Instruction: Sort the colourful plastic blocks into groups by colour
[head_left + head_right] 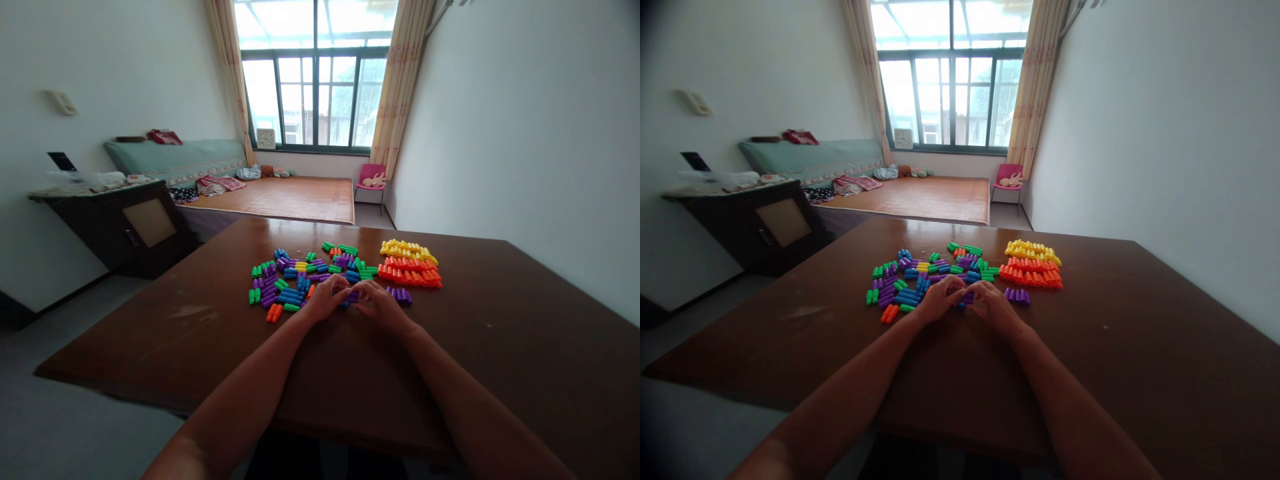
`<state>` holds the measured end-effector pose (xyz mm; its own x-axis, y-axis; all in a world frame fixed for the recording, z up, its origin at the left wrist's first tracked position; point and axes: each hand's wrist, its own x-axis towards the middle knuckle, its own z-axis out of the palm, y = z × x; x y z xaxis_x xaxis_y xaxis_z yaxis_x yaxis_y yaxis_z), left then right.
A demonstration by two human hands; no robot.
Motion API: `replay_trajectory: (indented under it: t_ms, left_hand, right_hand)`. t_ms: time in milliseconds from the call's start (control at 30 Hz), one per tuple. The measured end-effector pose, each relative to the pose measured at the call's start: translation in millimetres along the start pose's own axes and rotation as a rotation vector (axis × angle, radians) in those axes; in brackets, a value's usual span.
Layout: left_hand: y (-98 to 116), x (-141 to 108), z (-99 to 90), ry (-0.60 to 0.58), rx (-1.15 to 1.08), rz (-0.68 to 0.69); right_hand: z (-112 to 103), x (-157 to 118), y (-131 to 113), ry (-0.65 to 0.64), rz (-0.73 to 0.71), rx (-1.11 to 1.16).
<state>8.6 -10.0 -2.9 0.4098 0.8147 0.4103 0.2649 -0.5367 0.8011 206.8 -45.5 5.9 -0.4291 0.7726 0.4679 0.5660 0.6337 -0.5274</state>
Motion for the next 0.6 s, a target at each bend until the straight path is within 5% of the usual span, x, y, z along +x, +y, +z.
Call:
replay_trajectory:
  t_ms: [133,333,600]
  left_hand:
    - [2.5,3.2,-8.2,0.045,0.057,0.007]
    - [1.9,9.7,-23.1,0.247,0.101,-0.019]
    - [-1.1,9.1,-21.5,0.239,0.198,-0.004]
  right_hand:
    - [-24.5,-2.6,7.8,0.068,0.114,-0.251]
    - [-83.4,-16.4,45.8,0.254,0.552,-0.435]
    - [-60.7,-16.3,31.7,-0.041,0.597,-0.581]
